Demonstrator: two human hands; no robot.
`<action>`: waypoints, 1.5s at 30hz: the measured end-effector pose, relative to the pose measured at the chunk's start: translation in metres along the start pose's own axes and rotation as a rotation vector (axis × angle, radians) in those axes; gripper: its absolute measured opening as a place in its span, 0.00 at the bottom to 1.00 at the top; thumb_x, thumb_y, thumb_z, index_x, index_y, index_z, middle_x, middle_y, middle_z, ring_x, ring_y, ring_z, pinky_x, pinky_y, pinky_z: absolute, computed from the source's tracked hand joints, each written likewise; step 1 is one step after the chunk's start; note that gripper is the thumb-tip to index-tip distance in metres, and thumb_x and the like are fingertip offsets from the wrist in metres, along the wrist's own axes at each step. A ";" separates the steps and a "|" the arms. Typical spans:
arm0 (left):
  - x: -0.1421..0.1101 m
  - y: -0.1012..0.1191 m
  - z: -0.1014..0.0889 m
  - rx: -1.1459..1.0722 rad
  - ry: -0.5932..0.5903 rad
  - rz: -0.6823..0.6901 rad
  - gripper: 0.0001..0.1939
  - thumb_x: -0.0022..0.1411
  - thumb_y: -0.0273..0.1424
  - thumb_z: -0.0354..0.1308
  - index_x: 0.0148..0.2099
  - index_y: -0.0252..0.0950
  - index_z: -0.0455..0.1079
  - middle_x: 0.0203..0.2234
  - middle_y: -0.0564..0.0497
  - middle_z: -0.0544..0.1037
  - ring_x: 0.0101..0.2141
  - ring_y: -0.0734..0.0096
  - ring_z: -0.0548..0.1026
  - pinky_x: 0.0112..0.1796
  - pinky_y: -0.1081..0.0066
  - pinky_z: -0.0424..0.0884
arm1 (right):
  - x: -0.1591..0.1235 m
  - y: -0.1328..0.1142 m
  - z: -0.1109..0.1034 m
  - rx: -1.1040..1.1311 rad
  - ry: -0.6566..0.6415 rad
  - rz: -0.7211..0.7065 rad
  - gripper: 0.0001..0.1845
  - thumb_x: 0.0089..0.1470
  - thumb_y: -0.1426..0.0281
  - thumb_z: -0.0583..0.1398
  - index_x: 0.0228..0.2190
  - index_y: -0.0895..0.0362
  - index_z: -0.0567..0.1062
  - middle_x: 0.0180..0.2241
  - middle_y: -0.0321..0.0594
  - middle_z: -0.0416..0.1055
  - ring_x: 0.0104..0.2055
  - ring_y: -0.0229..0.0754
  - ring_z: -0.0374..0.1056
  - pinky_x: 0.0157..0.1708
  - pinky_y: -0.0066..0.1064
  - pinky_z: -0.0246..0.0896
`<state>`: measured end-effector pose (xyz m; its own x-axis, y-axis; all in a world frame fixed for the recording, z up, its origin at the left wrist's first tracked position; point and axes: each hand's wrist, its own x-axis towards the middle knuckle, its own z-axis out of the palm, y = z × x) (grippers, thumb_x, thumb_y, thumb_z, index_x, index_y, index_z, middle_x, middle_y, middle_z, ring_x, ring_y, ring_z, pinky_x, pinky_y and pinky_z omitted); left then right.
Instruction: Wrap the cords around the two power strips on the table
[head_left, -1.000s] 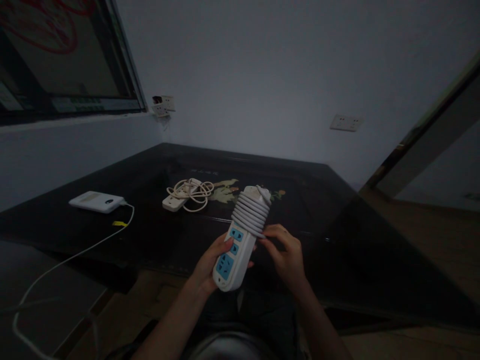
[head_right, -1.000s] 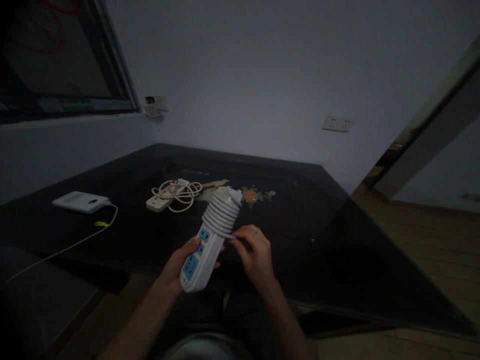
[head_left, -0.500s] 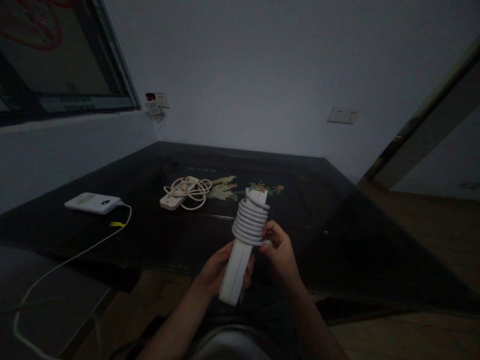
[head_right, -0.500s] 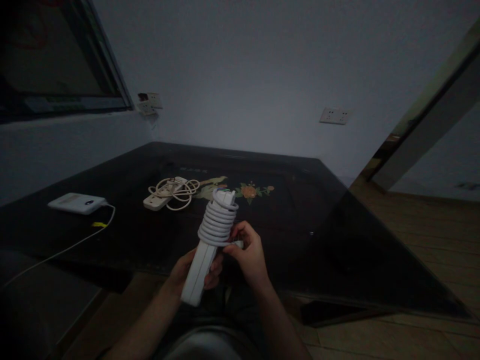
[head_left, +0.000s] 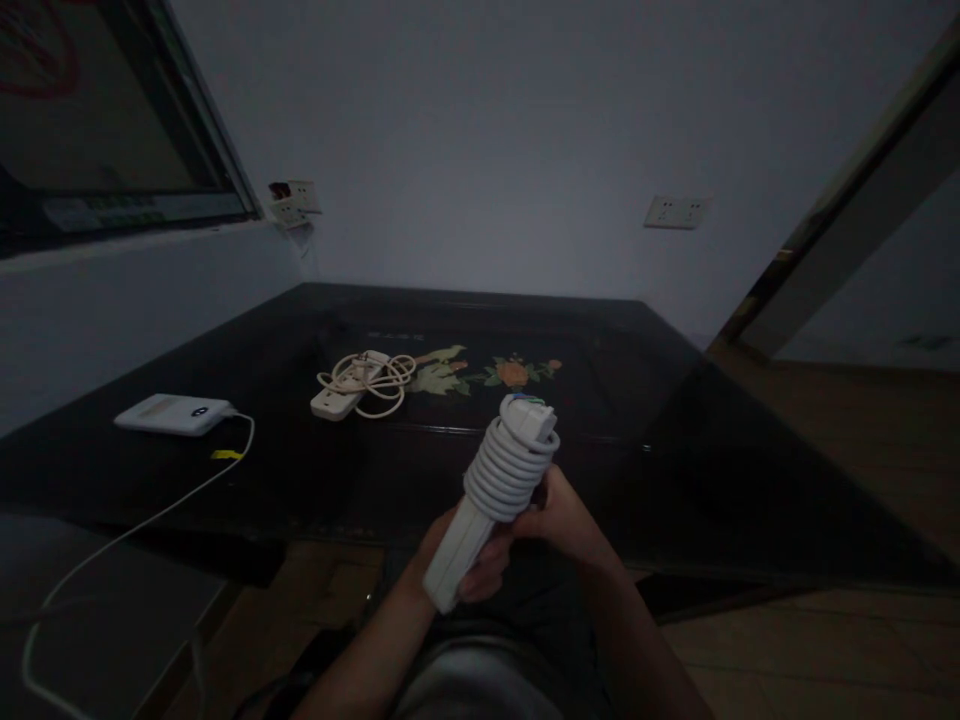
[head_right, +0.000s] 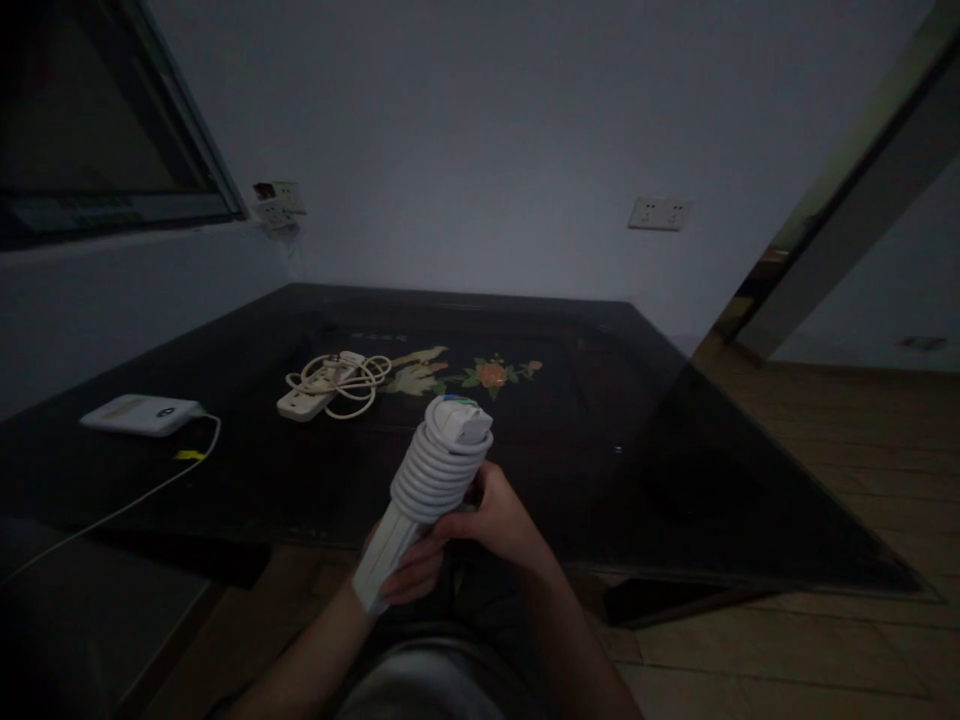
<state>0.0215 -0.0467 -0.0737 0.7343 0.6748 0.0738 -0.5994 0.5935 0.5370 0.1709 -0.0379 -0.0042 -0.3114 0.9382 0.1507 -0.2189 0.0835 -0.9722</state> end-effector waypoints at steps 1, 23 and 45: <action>0.002 0.002 0.003 0.036 -0.037 -0.038 0.23 0.59 0.50 0.50 0.35 0.32 0.69 0.15 0.54 0.67 0.07 0.78 0.59 0.10 0.75 0.57 | 0.001 0.000 -0.002 0.012 0.035 -0.010 0.36 0.23 0.56 0.74 0.38 0.55 0.73 0.39 0.42 0.76 0.43 0.49 0.71 0.45 0.40 0.66; -0.018 0.017 0.050 0.683 0.659 0.390 0.36 0.49 0.38 0.67 0.58 0.39 0.59 0.47 0.43 0.74 0.46 0.56 0.74 0.46 0.62 0.70 | -0.006 -0.023 0.012 -0.591 0.241 -0.239 0.24 0.46 0.64 0.66 0.45 0.55 0.70 0.46 0.44 0.68 0.46 0.46 0.65 0.40 0.34 0.63; -0.024 -0.006 0.014 0.663 0.770 0.714 0.30 0.46 0.49 0.66 0.47 0.37 0.70 0.43 0.44 0.77 0.53 0.52 0.69 0.53 0.61 0.62 | -0.028 -0.014 0.045 -0.031 0.456 -0.078 0.16 0.44 0.64 0.65 0.34 0.55 0.67 0.23 0.32 0.71 0.19 0.32 0.62 0.17 0.22 0.57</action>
<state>0.0113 -0.0726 -0.0669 -0.2023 0.9704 0.1318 -0.3466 -0.1969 0.9171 0.1410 -0.0806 0.0132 0.1449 0.9800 0.1362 -0.1959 0.1633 -0.9669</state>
